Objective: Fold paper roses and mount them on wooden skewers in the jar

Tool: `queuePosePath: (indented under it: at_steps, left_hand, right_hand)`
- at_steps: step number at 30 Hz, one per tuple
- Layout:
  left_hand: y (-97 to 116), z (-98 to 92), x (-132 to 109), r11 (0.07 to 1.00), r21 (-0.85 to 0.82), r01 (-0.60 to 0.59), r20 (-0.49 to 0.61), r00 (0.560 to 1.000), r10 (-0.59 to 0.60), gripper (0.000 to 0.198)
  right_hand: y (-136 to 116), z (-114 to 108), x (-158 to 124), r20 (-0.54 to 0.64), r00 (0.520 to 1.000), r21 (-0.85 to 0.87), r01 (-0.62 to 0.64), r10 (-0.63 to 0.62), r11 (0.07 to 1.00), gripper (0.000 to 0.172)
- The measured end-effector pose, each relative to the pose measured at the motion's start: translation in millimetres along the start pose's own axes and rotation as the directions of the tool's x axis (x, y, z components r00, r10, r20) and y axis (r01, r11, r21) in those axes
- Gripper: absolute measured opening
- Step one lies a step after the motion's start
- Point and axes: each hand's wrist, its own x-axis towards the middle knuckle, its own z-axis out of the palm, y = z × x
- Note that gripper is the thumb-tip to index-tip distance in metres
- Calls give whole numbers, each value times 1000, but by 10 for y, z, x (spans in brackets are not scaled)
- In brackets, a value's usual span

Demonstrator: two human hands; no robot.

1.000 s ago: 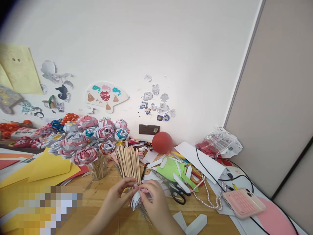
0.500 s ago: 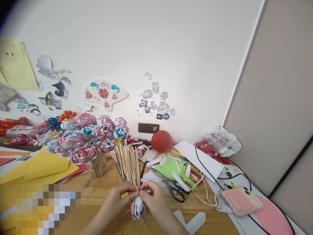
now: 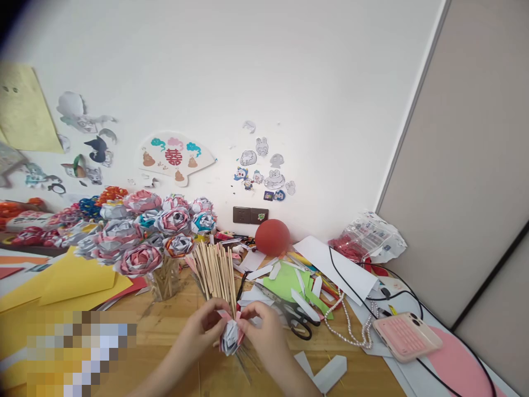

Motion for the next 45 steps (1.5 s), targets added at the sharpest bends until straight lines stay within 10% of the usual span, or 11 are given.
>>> queuePosePath:
  at_steps: [4, 21, 31, 40, 45]
  left_hand:
    - [83, 17, -52, 962, 189, -197, 92, 979, 182, 17]
    - [167, -58, -28, 983, 172, -70, 151, 988, 44, 12]
    - [-122, -39, 26, 954, -115, 276, 437, 877, -201, 38]
    - [-49, -8, -4, 977, 169, 127, 295, 940, -173, 26]
    - [-47, -23, -4, 963, 90, 253, 346, 899, -268, 24]
  right_hand:
    - [22, 18, -18, -20, 999, -49, 30, -31, 998, 5]
    - [-86, -24, -42, 112, 993, 83, -38, 29, 996, 10]
    - [25, 3, -84, 325, 889, 253, -409, 322, 877, 39]
    - [92, -64, -59, 232, 946, -13, -230, 227, 973, 19]
    - [18, -3, -124, 182, 970, -139, -135, 159, 981, 10]
